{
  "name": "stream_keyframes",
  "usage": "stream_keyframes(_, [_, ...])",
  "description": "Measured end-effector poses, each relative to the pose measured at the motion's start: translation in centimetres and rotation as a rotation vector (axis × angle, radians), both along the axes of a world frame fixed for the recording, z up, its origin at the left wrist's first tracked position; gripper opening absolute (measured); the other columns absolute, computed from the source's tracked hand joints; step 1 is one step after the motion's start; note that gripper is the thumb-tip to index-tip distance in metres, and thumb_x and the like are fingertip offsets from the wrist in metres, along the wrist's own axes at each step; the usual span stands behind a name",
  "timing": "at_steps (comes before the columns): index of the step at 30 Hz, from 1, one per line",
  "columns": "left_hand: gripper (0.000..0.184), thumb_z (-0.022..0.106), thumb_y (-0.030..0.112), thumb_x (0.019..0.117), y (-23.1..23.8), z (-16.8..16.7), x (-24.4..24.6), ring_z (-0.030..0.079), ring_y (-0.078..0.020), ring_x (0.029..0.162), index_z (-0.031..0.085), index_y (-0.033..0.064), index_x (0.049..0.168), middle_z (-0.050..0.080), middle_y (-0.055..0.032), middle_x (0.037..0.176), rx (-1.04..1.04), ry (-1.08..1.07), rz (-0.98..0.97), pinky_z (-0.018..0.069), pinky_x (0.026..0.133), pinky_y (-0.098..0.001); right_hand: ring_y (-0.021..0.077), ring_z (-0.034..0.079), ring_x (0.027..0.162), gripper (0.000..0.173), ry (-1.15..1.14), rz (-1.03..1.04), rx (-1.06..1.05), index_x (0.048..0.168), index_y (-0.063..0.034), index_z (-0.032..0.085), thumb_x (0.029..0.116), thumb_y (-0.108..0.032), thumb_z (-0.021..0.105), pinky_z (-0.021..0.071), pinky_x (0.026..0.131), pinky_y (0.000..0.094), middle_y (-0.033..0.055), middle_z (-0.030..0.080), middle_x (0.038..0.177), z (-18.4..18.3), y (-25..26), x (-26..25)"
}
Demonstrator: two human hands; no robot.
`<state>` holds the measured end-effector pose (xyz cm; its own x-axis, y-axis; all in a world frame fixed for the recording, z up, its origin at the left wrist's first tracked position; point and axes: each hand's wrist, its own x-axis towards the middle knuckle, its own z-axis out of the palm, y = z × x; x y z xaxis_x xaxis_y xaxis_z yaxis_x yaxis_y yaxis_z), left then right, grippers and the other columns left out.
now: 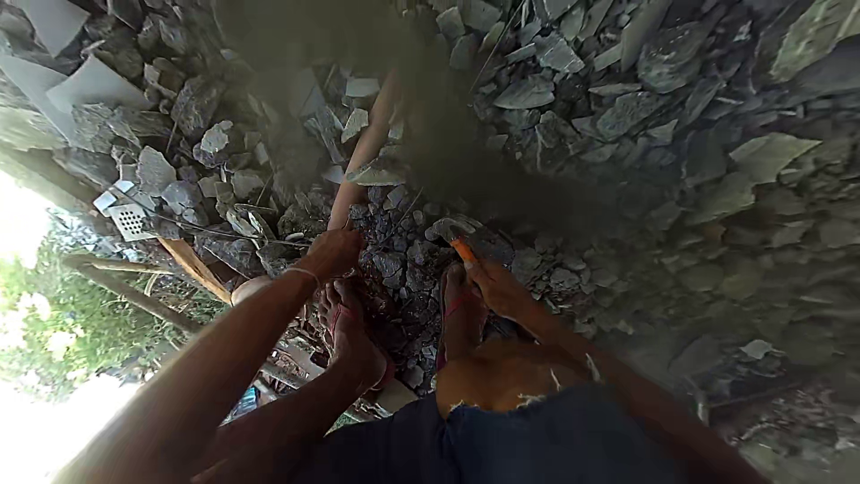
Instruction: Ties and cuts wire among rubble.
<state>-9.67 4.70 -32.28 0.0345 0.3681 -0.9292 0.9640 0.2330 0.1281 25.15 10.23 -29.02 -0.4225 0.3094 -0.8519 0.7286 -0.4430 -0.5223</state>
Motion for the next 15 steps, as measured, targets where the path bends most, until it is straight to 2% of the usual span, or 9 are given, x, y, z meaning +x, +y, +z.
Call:
stream_keyframes(2, [0.028, 0.052, 0.028, 0.106, 2.0, 1.1, -1.2, 0.069, -0.042, 0.095, 0.064, 0.0053, 0.118, 0.069, -0.0207, 0.099, -0.049, -0.084, -0.175, 0.0555, 0.079, -0.0628, 0.0185, 0.057, 0.057, 0.055, -0.053, 0.102, 0.088, 0.104, -0.0048, 0.065, 0.111, -0.048, 0.032, 0.0532, 0.057, 0.0409, 0.0066, 0.057, 0.071, 1.8, 2.2, 0.1])
stream_keyframes(3, [0.029, 0.059, 0.025, 0.1013, 2.7, 1.8, -1.9, 0.068, -0.042, 0.098, 0.065, 0.0052, 0.121, 0.069, -0.0203, 0.101, -0.032, -0.093, -0.276, 0.0551, 0.08, -0.0621, 0.022, 0.059, 0.06, 0.056, -0.101, 0.16, 0.125, 0.108, -0.0044, 0.065, 0.1111, -0.05, 0.031, 0.0546, 0.06, 0.0452, 0.0093, 0.059, 0.073, 3.0, 3.7, 0.1])
stream_keyframes(5, [0.031, 0.065, 0.029, 0.0976, 4.8, 3.5, -3.0, 0.066, -0.0418, 0.102, 0.066, 0.0051, 0.118, 0.067, -0.0192, 0.102, -0.014, -0.092, -0.418, 0.0537, 0.083, -0.0622, 0.0259, 0.061, 0.06, 0.058, -0.188, 0.245, 0.242, 0.112, -0.0064, 0.065, 0.1103, -0.053, 0.031, 0.0549, 0.06, 0.0503, 0.0114, 0.06, 0.073, 5.7, 6.3, 0.3])
stream_keyframes(7, [0.026, 0.065, 0.026, 0.0968, 8.0, 5.9, -3.4, 0.068, -0.0411, 0.089, 0.068, 0.0026, 0.107, 0.067, -0.0198, 0.09, -0.043, -0.099, -0.439, 0.0535, 0.074, -0.064, 0.0294, 0.061, 0.06, 0.057, -0.254, 0.286, 0.399, 0.111, -0.008, 0.066, 0.1095, -0.055, 0.033, 0.0523, 0.056, 0.0537, 0.0125, 0.06, 0.072, 9.5, 8.5, 0.2])
stream_keyframes(10, [0.028, 0.057, 0.025, 0.1038, 13.3, 8.5, -2.2, 0.068, -0.0421, 0.089, 0.067, -0.001, 0.103, 0.066, -0.0218, 0.091, -0.009, -0.096, -0.527, 0.0526, 0.076, -0.0646, 0.0284, 0.062, 0.06, 0.063, -0.316, 0.322, 0.603, 0.111, -0.0153, 0.066, 0.1048, -0.067, 0.03, 0.0523, 0.053, 0.0568, 0.0079, 0.06, 0.069, 14.9, 10.6, 2.1])
stream_keyframes(12, [0.033, 0.052, 0.029, 0.1066, 14.7, 8.3, -1.1, 0.068, -0.0431, 0.092, 0.065, -0.0015, 0.108, 0.067, -0.023, 0.095, 0.069, -0.152, -0.545, 0.0528, 0.078, -0.0648, 0.0266, 0.059, 0.056, 0.064, -0.381, 0.303, 0.687, 0.108, -0.0171, 0.066, 0.1026, -0.07, 0.03, 0.0487, 0.049, 0.0558, 0.0057, 0.057, 0.066, 20.0, 10.4, 3.7])
stream_keyframes(13, [0.037, 0.049, 0.031, 0.1084, 14.6, 7.4, -0.7, 0.068, -0.0439, 0.095, 0.065, -0.0025, 0.113, 0.067, -0.0247, 0.099, 0.072, -0.21, -0.519, 0.0523, 0.082, -0.066, 0.0263, 0.057, 0.054, 0.064, -0.42, 0.309, 0.73, 0.105, -0.015, 0.065, 0.1029, -0.068, 0.031, 0.0457, 0.047, 0.0545, 0.0056, 0.054, 0.065, 22.7, 9.8, 4.4])
stream_keyframes(14, [0.04, 0.047, 0.03, 0.1093, 13.9, 6.2, -0.6, 0.067, -0.0453, 0.097, 0.065, -0.0048, 0.115, 0.067, -0.0268, 0.101, 0.074, -0.288, -0.491, 0.051, 0.084, -0.067, 0.0262, 0.054, 0.052, 0.062, -0.467, 0.325, 0.774, 0.103, -0.0116, 0.064, 0.1049, -0.064, 0.031, 0.0424, 0.044, 0.052, 0.0068, 0.052, 0.063, 25.5, 9.1, 4.5])
stream_keyframes(15, [0.041, 0.045, 0.03, 0.1093, 12.9, 4.6, -0.7, 0.067, -0.0462, 0.095, 0.066, -0.0058, 0.112, 0.067, -0.0278, 0.098, 0.12, -0.381, -0.448, 0.0512, 0.083, -0.068, 0.027, 0.054, 0.051, 0.059, -0.53, 0.388, 0.829, 0.101, -0.0051, 0.063, 0.1086, -0.054, 0.03, 0.0414, 0.043, 0.0483, 0.011, 0.052, 0.062, 28.4, 8.4, 4.0])
